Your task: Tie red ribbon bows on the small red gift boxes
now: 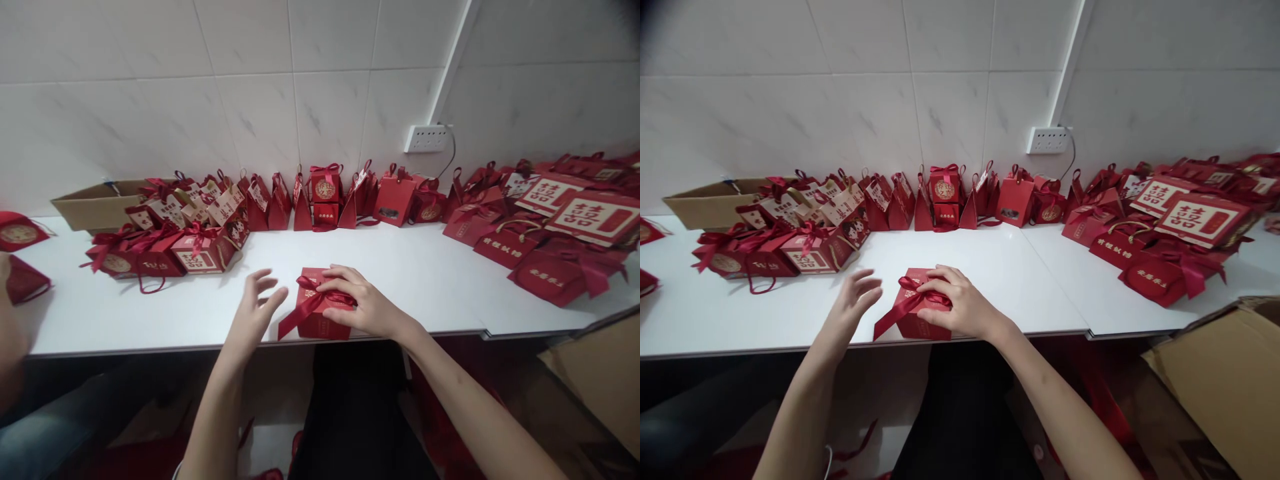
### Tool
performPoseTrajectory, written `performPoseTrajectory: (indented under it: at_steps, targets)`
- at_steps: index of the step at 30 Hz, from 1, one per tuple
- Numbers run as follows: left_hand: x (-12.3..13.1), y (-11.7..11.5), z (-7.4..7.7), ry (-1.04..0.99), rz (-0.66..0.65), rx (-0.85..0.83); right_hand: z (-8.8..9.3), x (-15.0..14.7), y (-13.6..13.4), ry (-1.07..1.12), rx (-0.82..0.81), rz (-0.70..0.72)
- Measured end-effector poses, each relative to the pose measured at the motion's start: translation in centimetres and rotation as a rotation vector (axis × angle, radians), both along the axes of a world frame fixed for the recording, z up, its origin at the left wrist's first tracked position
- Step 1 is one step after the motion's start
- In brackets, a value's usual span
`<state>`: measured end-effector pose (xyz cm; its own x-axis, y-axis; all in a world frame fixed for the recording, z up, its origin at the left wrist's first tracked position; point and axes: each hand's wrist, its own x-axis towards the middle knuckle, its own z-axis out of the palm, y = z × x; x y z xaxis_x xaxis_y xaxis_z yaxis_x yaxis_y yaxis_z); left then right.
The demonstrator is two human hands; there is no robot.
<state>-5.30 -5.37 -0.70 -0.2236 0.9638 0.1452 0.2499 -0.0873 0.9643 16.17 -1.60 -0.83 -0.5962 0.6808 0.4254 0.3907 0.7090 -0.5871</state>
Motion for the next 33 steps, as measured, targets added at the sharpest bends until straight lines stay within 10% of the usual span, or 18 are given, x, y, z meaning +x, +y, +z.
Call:
performPoseTrajectory:
  at_steps: [5, 11, 18, 33]
  targets:
    - [1.8, 3.5, 1.2, 0.102, -0.438, -0.006, -0.1, 1.1, -0.7, 0.122, -0.047, -0.081]
    - [2.9, 2.9, 1.3, 0.255, -0.396, -0.002, -0.9, 2.9, -2.8, 0.33, -0.28, -0.432]
    - [3.3, 2.9, 3.2, 0.572, -0.47, 0.074, -1.5, 2.0, -2.7, 0.415, -0.587, -0.31]
    - [3.6, 3.2, 2.1, 0.415, -0.445, 0.015, -1.8, 1.1, -1.5, 0.808, -0.939, -0.263]
